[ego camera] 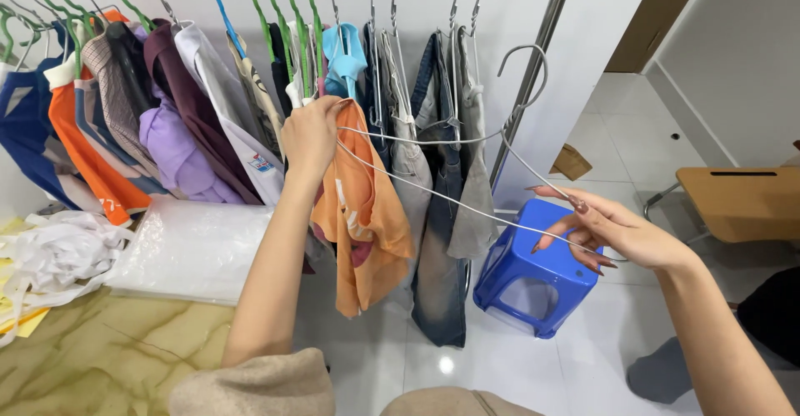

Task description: The person picks up folded t-shirts from a table, unfolds them, places them on hangers, and hangs them on a clothing rack. They handle a pink, light blue, gray, and orange t-shirt in sequence.

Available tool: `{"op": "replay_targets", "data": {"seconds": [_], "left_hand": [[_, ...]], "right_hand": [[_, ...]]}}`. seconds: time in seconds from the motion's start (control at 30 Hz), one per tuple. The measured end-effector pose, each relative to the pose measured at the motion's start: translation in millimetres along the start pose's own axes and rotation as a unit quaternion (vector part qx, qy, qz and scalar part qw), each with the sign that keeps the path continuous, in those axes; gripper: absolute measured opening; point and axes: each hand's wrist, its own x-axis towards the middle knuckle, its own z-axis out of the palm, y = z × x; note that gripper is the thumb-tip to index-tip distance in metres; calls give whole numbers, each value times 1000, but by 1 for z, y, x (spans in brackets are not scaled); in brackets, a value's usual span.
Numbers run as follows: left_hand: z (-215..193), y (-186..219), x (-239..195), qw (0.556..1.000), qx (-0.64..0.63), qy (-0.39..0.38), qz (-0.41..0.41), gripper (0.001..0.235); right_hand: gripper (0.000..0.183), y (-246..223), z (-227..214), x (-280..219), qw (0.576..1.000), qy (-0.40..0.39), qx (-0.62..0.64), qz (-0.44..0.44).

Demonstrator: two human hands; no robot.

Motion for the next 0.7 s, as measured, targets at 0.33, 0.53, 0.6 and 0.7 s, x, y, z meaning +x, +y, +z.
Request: {"op": "replay_targets", "data": {"seconds": [0.33,0.53,0.6,0.7], "left_hand": [[-24,-11,-17,986,139,-18,94,29],[5,55,-45,990,85,-62,91,26],[-8,102,-65,992,-43,-104,48,27],[-27,113,-60,984,-139,-105,47,24]], "right_hand": [[71,-17,13,15,997,5,-4,73],[50,16,60,57,999,16,47,-6],[46,28,78,72,995,57,80,-4],[42,38,98,79,984,63,133,-104]]}}
